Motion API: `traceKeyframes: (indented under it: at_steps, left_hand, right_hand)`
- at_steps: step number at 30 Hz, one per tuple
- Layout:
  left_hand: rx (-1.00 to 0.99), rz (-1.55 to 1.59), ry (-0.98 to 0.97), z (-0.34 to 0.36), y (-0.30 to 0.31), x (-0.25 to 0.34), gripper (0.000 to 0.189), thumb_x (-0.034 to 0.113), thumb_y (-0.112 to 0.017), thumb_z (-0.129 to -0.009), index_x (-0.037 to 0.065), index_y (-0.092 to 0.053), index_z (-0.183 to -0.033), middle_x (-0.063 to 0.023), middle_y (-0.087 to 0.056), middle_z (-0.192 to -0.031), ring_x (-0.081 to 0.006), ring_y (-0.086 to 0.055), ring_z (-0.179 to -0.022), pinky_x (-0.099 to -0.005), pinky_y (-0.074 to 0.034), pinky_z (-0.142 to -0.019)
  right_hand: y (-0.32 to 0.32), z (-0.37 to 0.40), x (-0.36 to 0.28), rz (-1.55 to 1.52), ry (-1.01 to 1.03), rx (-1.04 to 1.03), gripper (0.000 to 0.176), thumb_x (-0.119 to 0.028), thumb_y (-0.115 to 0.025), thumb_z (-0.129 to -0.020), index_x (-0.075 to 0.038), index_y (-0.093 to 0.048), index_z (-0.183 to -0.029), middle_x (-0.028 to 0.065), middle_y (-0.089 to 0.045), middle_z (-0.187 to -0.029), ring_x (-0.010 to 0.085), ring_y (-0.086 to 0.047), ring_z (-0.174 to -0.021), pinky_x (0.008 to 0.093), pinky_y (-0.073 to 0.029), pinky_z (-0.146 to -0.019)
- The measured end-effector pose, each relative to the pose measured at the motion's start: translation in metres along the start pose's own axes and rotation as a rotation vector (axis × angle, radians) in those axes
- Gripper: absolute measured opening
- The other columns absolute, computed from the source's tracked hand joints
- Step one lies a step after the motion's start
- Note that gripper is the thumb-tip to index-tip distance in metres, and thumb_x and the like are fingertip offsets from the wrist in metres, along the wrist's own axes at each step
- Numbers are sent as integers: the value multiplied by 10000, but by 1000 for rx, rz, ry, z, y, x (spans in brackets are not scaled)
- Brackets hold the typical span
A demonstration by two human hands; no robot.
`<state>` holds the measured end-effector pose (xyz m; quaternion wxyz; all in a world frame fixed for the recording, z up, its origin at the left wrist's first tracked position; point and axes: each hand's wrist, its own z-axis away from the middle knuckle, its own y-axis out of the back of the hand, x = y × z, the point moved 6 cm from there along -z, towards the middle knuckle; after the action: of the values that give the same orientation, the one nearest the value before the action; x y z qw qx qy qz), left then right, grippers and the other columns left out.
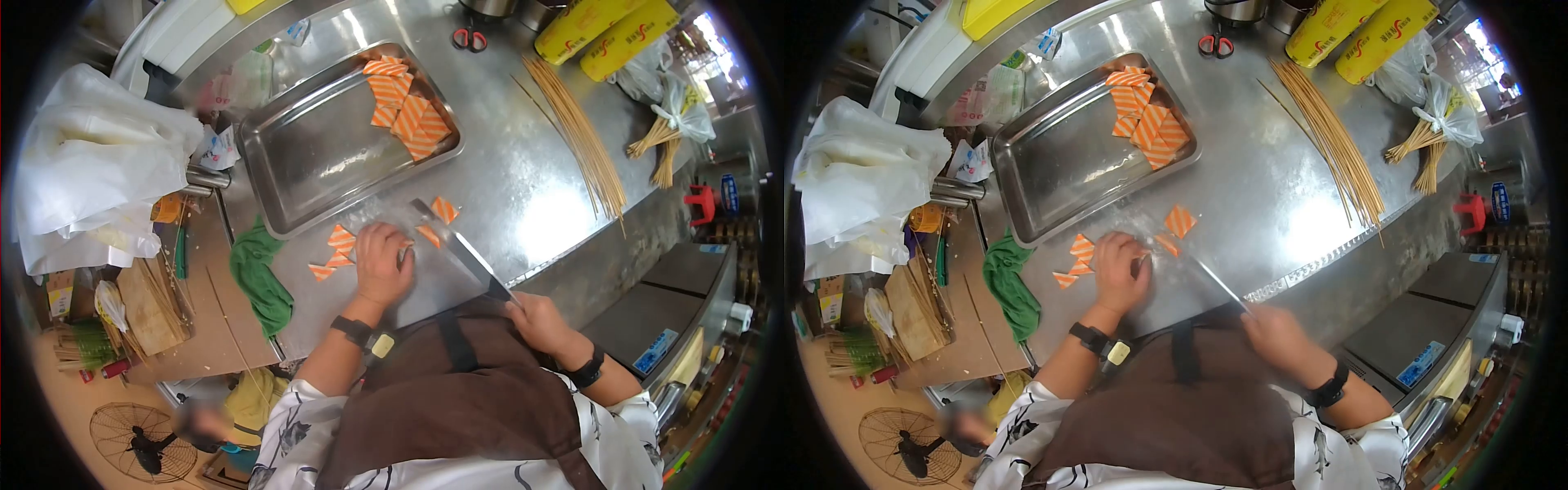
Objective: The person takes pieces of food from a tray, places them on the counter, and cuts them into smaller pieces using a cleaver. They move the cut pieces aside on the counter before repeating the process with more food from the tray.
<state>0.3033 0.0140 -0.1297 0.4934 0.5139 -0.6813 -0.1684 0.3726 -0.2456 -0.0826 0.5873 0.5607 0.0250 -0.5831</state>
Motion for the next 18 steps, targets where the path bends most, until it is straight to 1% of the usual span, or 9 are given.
traceKeyframes:
  at_steps: [2, 3, 5, 7, 8, 10, 12, 17, 18]
  left_hand:
    - [35, 108, -15, -13, 10, 5, 215, 25, -688, -753, 24, -618, -956, -148, -600, -1134, -380, -571, -1072, -512, -443, -955]
    - [36, 109, -20, -20, 5, 5, 215, 25, -688, -753, 24, -618, -956, -148, -600, -1134, -380, -571, -1072, -512, -443, -955]
    - [-99, 199, -64, -34, -17, 10, 258, 5, -676, -753, 13, -612, -1004, -156, -587, -1226, -386, -575, -1110, -496, -457, -966]
    - [-139, 218, -46, -40, -34, 13, 276, 5, -682, -749, 13, -613, -1016, -150, -591, -1213, -375, -582, -1100, -476, -473, -947]
    - [-183, 234, -23, -42, -44, 13, 294, 5, -689, -744, 13, -614, -1027, -144, -596, -1201, -364, -590, -1090, -457, -490, -928]
    - [-159, 213, -47, -41, -53, 12, 280, 18, -698, -755, 12, -622, -1025, -142, -607, -1177, -356, -604, -1061, -427, -509, -892]
    - [-144, 189, -67, -37, -56, 14, 268, 30, -706, -767, 11, -630, -1023, -139, -618, -1153, -348, -618, -1033, -398, -528, -856]
    - [-31, 75, -126, -34, -48, 23, 255, 25, -725, -745, 48, -657, -989, -107, -627, -1094, -339, -610, -1020, -433, -511, -865]
    - [-34, 74, -127, -34, -50, 23, 255, 25, -725, -745, 48, -657, -989, -107, -627, -1094, -339, -610, -1020, -433, -511, -865]
  right_hand:
    - [8, 5, -1, -78, -9, 32, 199, -162, -542, -978, -2, -608, -880, 226, -632, -738, 431, -611, -694, 464, -484, -645]
    - [12, 7, 0, -97, -34, 31, 210, -162, -538, -984, 3, -600, -869, 220, -623, -722, 420, -600, -671, 449, -481, -636]
    - [17, 9, 3, -113, -56, 39, 221, -161, -535, -990, 7, -591, -858, 214, -615, -707, 408, -590, -649, 435, -478, -626]
    - [18, 11, 10, -77, -102, 26, 231, -203, -537, -980, 1, -644, -993, 266, -642, -846, 476, -611, -808, 522, -495, -713]
    - [18, 12, 12, -76, -102, 34, 231, -203, -537, -980, 1, -644, -993, 266, -642, -846, 476, -611, -808, 522, -495, -713]
    - [21, 15, 15, -91, -78, 112, 232, -170, -539, -987, 15, -581, -854, 228, -614, -714, 424, -593, -656, 447, -480, -629]
    - [21, 16, 16, -77, -85, 117, 227, -171, -540, -984, 14, -584, -860, 238, -616, -724, 442, -594, -677, 458, -480, -636]
    - [20, 15, 20, -27, -80, 102, 208, -176, -544, -975, 10, -609, -906, 265, -624, -765, 483, -602, -749, 499, -487, -668]
    - [21, 13, 19, 7, -92, 81, 203, -185, -540, -972, -4, -632, -957, 265, -639, -807, 477, -612, -776, 517, -496, -693]
